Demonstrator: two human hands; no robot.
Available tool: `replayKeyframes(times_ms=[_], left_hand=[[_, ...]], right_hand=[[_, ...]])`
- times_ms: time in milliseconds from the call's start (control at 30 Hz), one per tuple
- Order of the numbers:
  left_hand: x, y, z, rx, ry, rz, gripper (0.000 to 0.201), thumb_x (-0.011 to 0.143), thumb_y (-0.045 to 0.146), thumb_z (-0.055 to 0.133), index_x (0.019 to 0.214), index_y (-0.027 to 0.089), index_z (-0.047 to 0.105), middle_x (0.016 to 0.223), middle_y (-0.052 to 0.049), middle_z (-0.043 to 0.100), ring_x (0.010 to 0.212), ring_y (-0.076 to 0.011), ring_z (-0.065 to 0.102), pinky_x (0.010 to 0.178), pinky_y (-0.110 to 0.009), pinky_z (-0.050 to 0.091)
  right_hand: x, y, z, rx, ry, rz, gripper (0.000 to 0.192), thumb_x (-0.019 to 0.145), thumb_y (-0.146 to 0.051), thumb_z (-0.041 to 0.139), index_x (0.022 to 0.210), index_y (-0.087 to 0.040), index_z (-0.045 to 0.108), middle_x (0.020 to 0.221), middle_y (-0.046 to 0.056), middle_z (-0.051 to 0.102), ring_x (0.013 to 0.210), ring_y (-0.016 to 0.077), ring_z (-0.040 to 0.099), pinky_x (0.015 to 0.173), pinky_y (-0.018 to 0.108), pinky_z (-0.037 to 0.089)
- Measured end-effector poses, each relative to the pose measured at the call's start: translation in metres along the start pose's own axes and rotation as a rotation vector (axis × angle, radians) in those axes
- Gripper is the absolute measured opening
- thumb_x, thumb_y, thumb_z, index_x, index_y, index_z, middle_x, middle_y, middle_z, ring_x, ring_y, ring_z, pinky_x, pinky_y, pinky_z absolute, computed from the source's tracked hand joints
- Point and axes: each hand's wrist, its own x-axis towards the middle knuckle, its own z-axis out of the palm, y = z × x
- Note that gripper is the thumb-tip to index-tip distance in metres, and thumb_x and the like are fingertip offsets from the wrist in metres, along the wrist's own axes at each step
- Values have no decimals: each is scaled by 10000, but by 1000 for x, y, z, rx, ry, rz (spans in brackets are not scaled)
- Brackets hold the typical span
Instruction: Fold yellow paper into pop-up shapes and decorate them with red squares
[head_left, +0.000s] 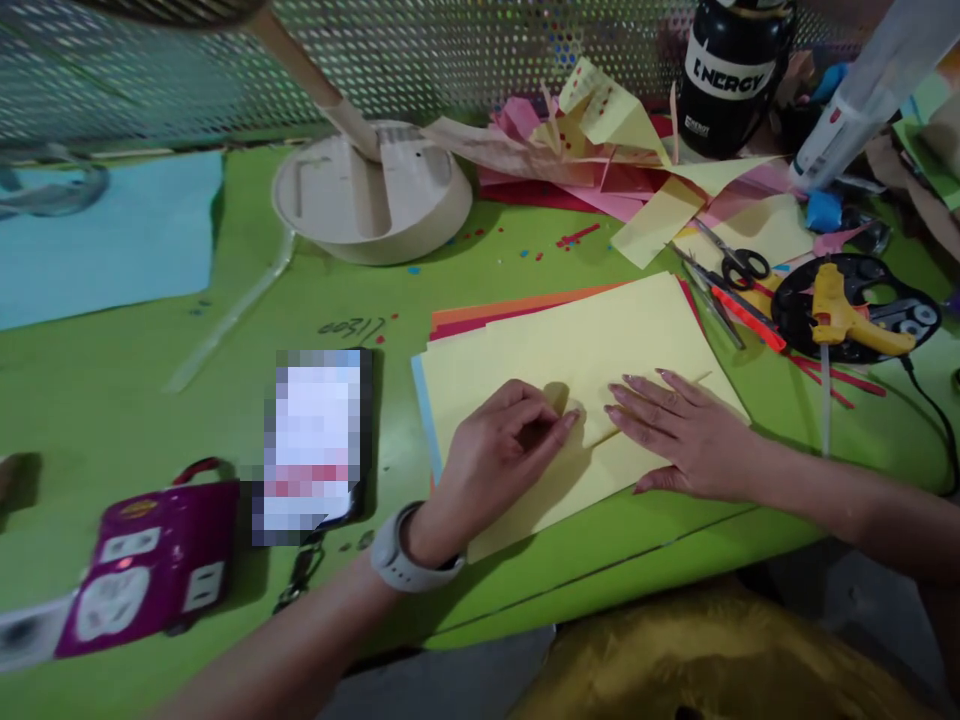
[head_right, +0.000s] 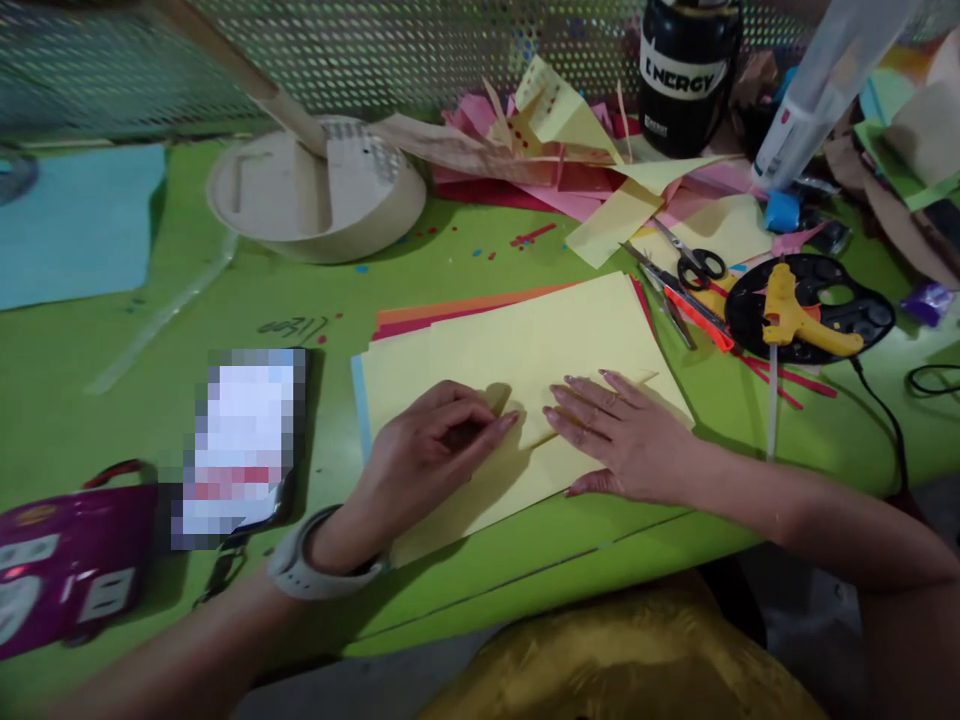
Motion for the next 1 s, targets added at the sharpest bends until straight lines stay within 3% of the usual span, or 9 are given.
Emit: replayKeyframes(times_ms=[333,833,1000], left_hand=[[-1,4,-3,2,-28,-69,233,911,297,627,707,183,630,763,-21,583,578,-108,559,482,-238,434],[-1,3,-3,54,-9,-14,230,920,310,629,720,196,617,764,-9,596,589,-108,555,496,-239,427],[0,3,-3,58,-9,-3,219,920,283,621,720,195,615,756,-14,594,593,-113,559,511,-250,439]], right_hand=[[2,-1,-1,26,-16,15,735,1005,-612,365,1536,-104,392,1594,161,390,1501,318,329,1224,539,298],[2,-3,-1,48,-15,28,751,981,-616,435,1545,-123,381,1591,158,403,1505,306,326,1227,532,301],[2,-3,1,30,-3,31,746,992,-632,371,1537,-123,396,1588,156,408,1501,299,336,1231,524,295]])
